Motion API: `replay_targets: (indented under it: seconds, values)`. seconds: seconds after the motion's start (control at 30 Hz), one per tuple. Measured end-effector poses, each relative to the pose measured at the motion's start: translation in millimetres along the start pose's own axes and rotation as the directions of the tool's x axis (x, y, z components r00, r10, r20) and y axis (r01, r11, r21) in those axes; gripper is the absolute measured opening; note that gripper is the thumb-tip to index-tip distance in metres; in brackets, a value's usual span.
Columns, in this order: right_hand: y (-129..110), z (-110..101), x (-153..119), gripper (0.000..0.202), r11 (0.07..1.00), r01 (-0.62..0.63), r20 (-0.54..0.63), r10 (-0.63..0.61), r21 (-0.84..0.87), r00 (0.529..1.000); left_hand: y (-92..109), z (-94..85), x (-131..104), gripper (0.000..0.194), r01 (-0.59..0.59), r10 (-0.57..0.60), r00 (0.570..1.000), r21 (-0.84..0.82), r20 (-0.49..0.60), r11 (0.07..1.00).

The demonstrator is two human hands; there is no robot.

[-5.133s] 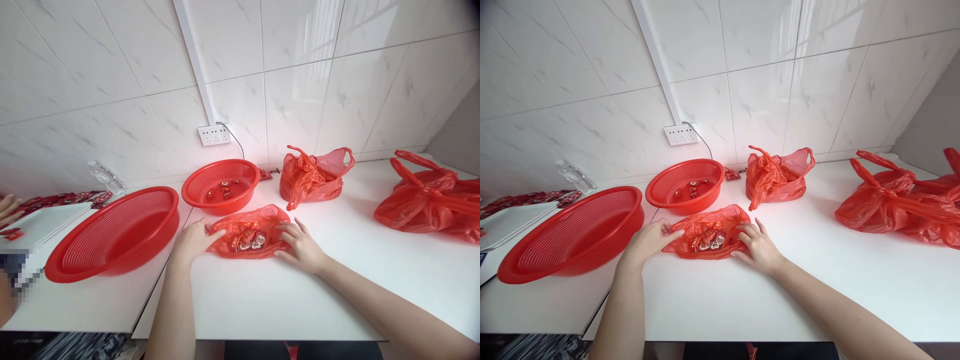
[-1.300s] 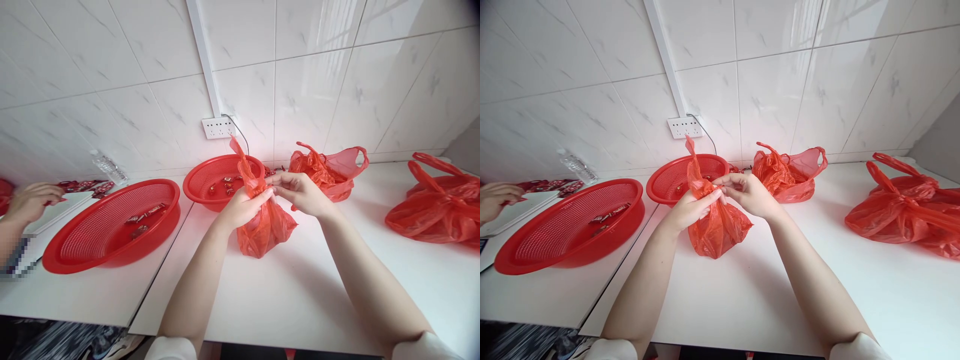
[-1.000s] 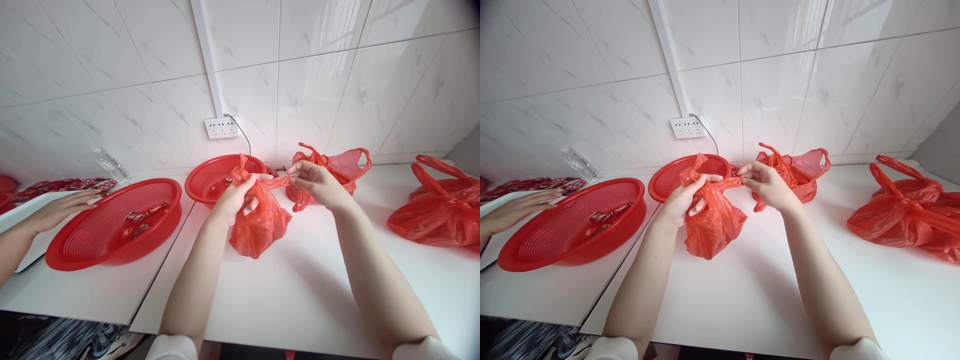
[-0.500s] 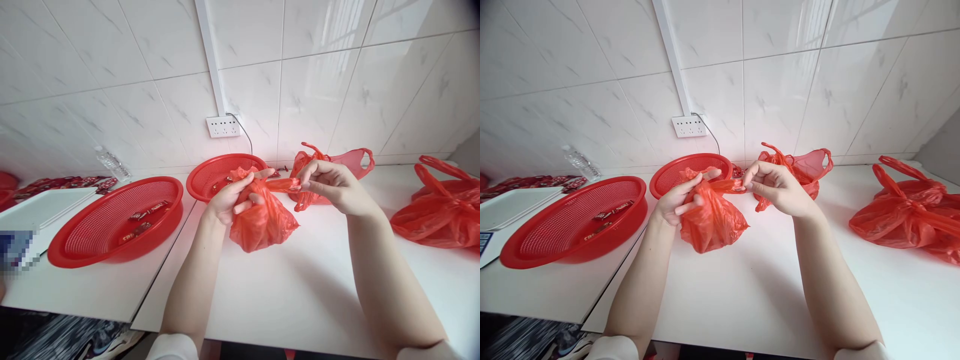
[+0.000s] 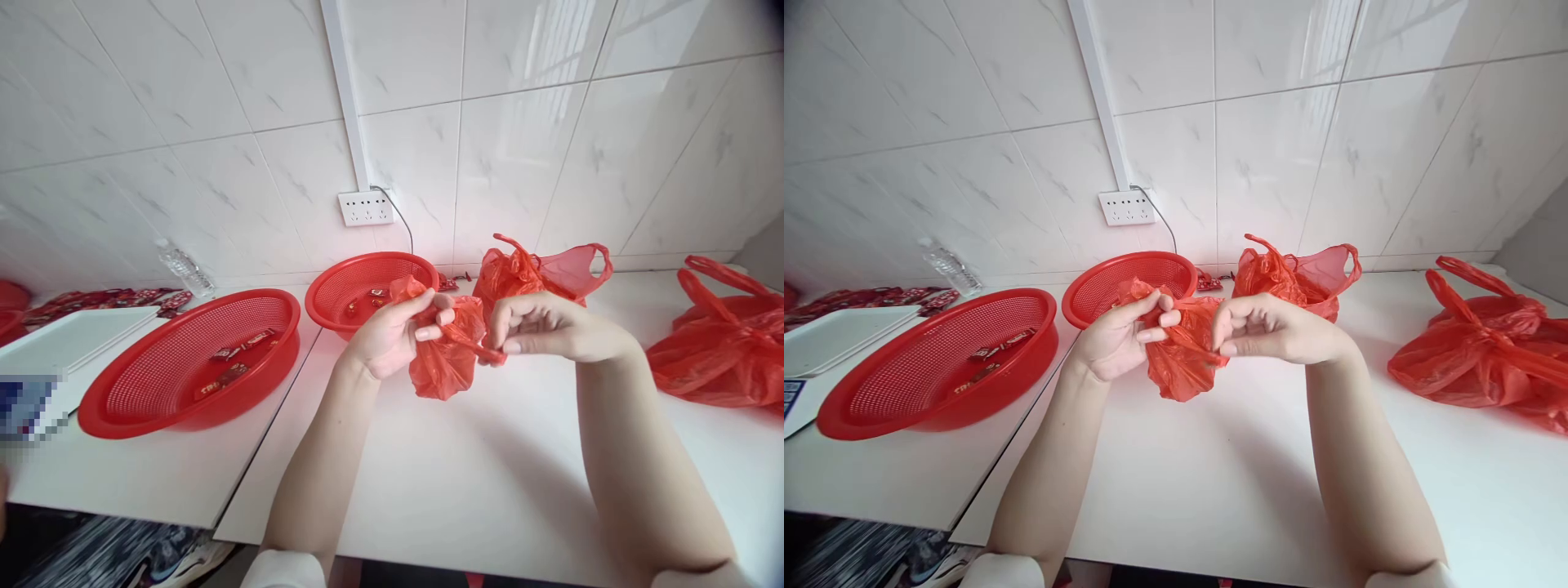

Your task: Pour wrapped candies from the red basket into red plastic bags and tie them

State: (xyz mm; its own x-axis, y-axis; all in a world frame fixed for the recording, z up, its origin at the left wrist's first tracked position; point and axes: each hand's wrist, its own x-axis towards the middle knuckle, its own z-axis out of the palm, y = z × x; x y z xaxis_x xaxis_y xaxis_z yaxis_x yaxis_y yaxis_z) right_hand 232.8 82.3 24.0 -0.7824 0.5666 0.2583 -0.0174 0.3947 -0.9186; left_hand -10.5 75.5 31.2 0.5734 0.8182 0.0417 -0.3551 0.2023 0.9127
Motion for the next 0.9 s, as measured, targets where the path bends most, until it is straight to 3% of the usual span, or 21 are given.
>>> replay_targets:
  seconds: [0.07,0.13,0.2,0.27,0.33,0.47,0.57,0.63,0.77,0.9]
  values:
    - [0,-3,0,0.013,0.999,0.021,-0.2,-0.026,-0.024,0.98,2,2.9,-3,0.014,-0.009,-0.002,0.997,0.145,0.071,0.989]
    - [-1,-1,3,0.023,0.996,0.037,-0.327,-0.06,-0.075,0.943,2,6.2,-5,0.023,-0.002,-0.04,0.991,0.312,0.126,0.95]
    - [-1,4,9,0.047,0.989,0.025,-0.266,-0.063,-0.144,0.962,1,9.7,-7,0.025,0.01,-0.085,0.986,0.464,0.142,0.886]
    - [-1,11,16,0.067,0.98,-0.035,-0.103,0.014,-0.198,0.995,-1,12.7,-8,0.02,0.014,-0.104,0.988,0.598,0.116,0.801]
    - [2,18,22,0.067,0.96,-0.124,-0.009,0.126,-0.252,0.992,-5,14.0,-8,0.015,0.039,-0.096,0.995,0.719,0.039,0.693]
    - [15,30,34,0.047,0.868,-0.271,-0.107,0.249,-0.417,0.963,-15,7.7,-4,0.018,0.076,0.111,0.984,0.885,-0.142,0.459]
    - [24,33,40,0.047,0.824,-0.35,-0.212,0.282,-0.447,0.936,-20,-2.6,4,0.03,0.003,0.249,0.964,0.933,-0.099,0.36]
    - [27,30,41,0.041,0.857,-0.35,-0.225,0.281,-0.378,0.933,-21,-9.2,10,0.038,-0.079,0.299,0.954,0.931,-0.033,0.356]
    - [22,20,38,0.026,0.942,-0.295,-0.163,0.27,-0.16,0.949,-18,-15.9,16,0.038,-0.206,0.33,0.942,0.877,0.058,0.434]
    - [21,15,35,0.022,0.944,-0.306,-0.243,0.27,-0.124,0.932,-14,-14.0,13,0.037,-0.261,0.347,0.933,0.847,0.097,0.464]
